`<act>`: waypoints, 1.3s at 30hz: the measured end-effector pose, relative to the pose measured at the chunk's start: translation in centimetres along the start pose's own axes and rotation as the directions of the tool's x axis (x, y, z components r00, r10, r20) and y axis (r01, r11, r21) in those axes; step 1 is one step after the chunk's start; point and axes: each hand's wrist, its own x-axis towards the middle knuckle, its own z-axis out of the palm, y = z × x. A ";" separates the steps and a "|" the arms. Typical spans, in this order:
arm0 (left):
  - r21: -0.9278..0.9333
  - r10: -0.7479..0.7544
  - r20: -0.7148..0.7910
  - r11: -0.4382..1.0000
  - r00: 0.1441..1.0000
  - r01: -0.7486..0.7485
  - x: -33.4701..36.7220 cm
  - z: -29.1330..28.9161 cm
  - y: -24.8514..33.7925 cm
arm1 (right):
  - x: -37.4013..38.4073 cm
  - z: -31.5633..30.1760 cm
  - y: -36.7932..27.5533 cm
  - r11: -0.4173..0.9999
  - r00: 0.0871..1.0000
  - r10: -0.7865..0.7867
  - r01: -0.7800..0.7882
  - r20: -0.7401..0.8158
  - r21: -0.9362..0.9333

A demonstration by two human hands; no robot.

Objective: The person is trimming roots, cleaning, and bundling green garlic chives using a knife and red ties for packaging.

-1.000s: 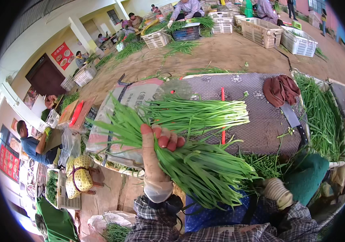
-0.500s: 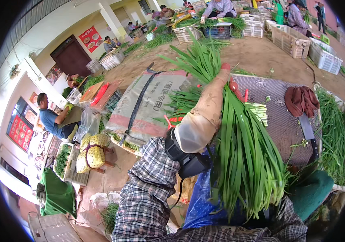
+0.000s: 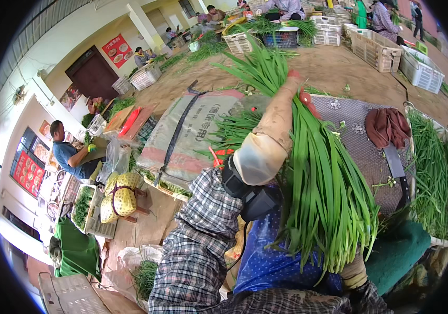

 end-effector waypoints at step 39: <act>0.664 0.251 -0.050 0.732 0.967 -0.156 10.3 11.1 4.9 | 1.4 0.1 -6.5 -0.294 0.659 -0.745 -0.184 0.104 -0.938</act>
